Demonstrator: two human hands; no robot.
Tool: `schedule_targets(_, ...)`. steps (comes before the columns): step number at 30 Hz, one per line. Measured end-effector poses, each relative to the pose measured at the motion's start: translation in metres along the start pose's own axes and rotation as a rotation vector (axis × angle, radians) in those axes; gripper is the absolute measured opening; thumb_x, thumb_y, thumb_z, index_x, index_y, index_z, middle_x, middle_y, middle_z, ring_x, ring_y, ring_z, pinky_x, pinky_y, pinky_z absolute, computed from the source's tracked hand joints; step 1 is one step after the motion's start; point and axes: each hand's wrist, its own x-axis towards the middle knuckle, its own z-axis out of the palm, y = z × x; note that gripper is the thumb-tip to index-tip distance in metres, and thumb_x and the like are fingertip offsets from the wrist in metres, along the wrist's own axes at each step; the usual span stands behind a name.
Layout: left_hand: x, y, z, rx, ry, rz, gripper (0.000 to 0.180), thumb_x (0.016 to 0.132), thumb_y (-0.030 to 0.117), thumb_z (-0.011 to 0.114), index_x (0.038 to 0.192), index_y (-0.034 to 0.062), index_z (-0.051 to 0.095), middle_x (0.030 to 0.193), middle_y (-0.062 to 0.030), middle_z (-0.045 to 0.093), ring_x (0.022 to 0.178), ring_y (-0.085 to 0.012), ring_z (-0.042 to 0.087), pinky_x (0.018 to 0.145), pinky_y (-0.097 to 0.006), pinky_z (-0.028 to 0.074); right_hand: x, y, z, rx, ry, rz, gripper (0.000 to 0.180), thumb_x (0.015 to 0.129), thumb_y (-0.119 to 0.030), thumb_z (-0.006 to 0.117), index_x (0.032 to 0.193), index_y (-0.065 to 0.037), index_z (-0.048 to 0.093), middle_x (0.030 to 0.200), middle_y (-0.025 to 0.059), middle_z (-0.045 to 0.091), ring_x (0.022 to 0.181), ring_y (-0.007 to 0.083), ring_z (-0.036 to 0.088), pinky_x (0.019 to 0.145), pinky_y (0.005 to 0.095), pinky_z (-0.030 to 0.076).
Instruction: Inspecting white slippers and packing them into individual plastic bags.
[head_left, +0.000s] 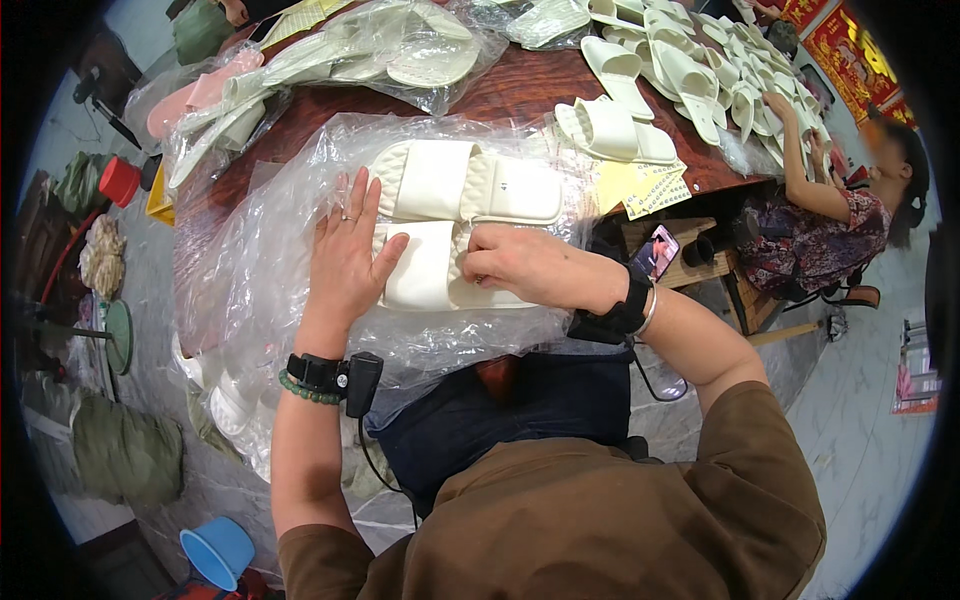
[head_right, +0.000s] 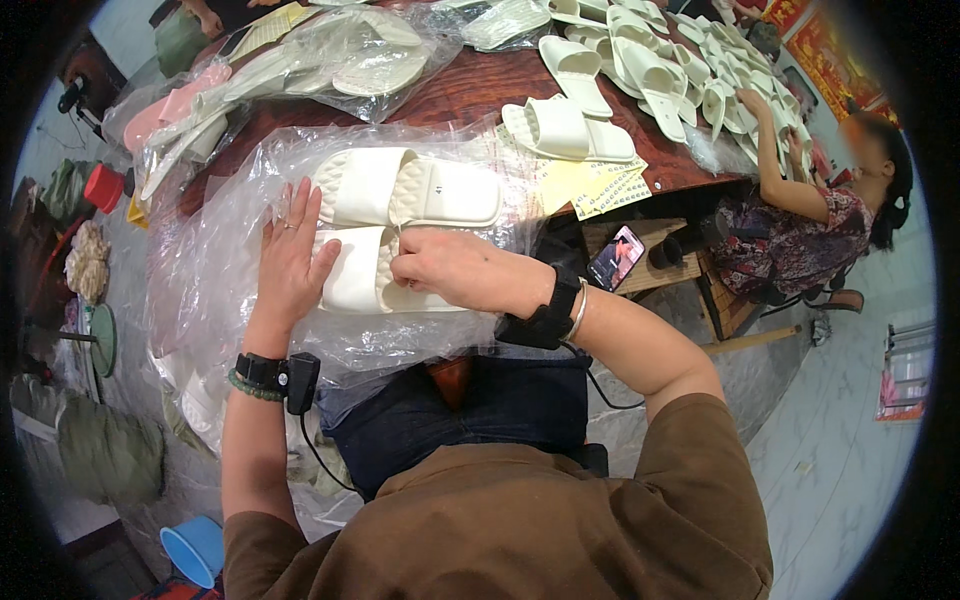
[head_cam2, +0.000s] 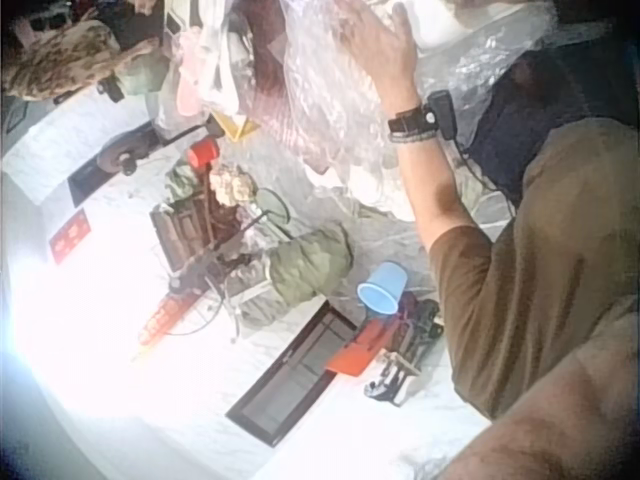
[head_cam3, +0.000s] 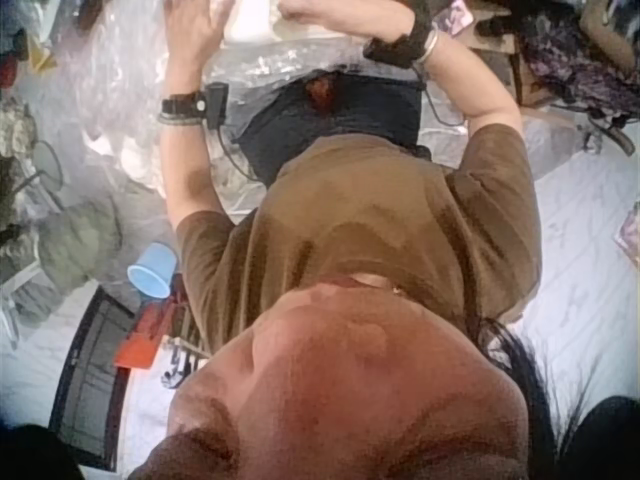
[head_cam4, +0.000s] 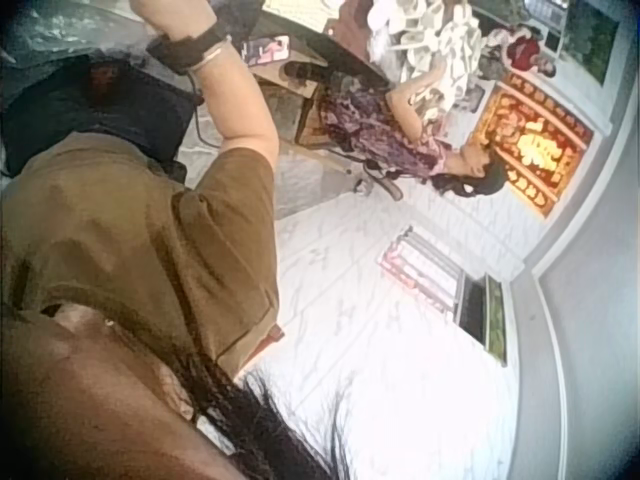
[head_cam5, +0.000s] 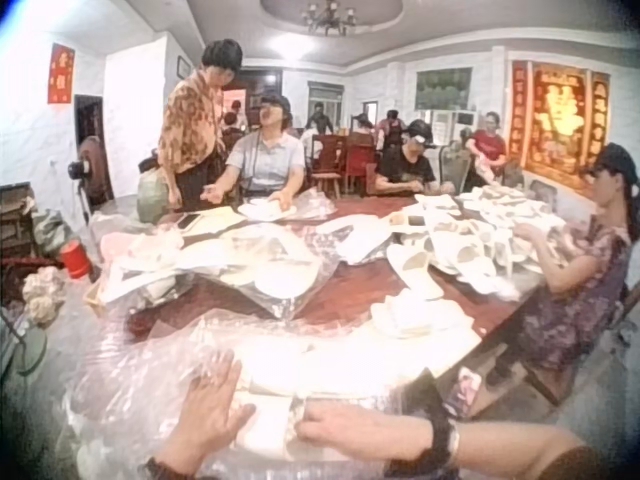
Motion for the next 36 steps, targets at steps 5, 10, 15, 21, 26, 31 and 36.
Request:
schedule_targets(5,0.001,0.001,-0.001,0.027,0.000,0.008,0.073,0.099,0.054,0.047,0.152,0.0034,0.039,0.162,-0.0134,0.031,0.149,-0.0378,0.028,0.119,-0.054,0.022,0.006,-0.001,-0.002,-0.052,-0.042,-0.011,0.006,0.085,-0.003,0.061,0.090,-0.001,0.059,0.097,0.0142,0.058,0.095,0.0334,0.062,0.079,0.0408,0.050)
schedule_targets(10,0.000,0.000,0.000,0.010,-0.005,-0.002,0.073,0.099,0.055,0.046,0.151,0.0039,0.039,0.162,-0.0133,0.031,0.148,-0.0381,0.029,0.118,-0.055,0.022,0.017,-0.002,-0.009,-0.007,-0.171,0.046,0.010,0.085,-0.003,0.063,0.094,-0.001,0.059,0.099,0.0136,0.057,0.094,0.0346,0.061,0.082,0.0428,0.050)
schedule_targets(15,0.000,0.000,0.000,0.004,-0.006,-0.001,0.074,0.099,0.057,0.045,0.152,0.0039,0.039,0.162,-0.0136,0.031,0.149,-0.0381,0.028,0.118,-0.055,0.022,0.016,-0.008,-0.006,-0.187,-0.114,-0.051,0.011,0.084,-0.005,0.059,0.090,0.004,0.062,0.092,0.0171,0.059,0.089,0.0339,0.064,0.078,0.0426,0.053)
schedule_targets(21,0.000,0.000,0.000,0.030,-0.009,0.001,0.075,0.099,0.057,0.045,0.152,0.0036,0.039,0.162,-0.0145,0.031,0.150,-0.0378,0.027,0.118,-0.055,0.023,0.012,-0.010,-0.003,-0.266,-0.115,-0.092,0.013,0.080,-0.001,0.061,0.091,0.003,0.057,0.094,0.0167,0.057,0.093,0.0347,0.063,0.078,0.0426,0.053)
schedule_targets(26,0.001,0.001,0.000,0.020,0.002,0.011,0.073,0.099,0.054,0.048,0.152,0.0036,0.039,0.162,-0.0142,0.031,0.150,-0.0381,0.026,0.118,-0.055,0.023,-0.002,0.001,-0.010,0.015,-0.111,-0.022,0.014,0.081,0.005,0.059,0.092,0.001,0.052,0.095,0.0146,0.054,0.091,0.0343,0.060,0.079,0.0400,0.051)
schedule_targets(31,0.000,0.000,-0.001,0.026,-0.002,0.006,0.073,0.099,0.053,0.048,0.152,0.0035,0.039,0.162,-0.0132,0.031,0.150,-0.0382,0.026,0.118,-0.054,0.023,-0.020,0.009,-0.055,0.182,-0.016,0.149,0.012,0.086,0.007,0.055,0.094,-0.001,0.051,0.093,0.0126,0.052,0.088,0.0308,0.055,0.079,0.0374,0.047)
schedule_targets(36,0.000,0.001,-0.002,0.025,-0.015,-0.002,0.074,0.099,0.054,0.047,0.152,0.0034,0.038,0.163,-0.0127,0.030,0.150,-0.0382,0.026,0.119,-0.054,0.022,-0.021,0.039,-0.096,-0.160,-0.019,0.194,0.010,0.087,0.004,0.057,0.093,-0.002,0.051,0.094,0.0130,0.054,0.088,0.0331,0.056,0.078,0.0390,0.046)
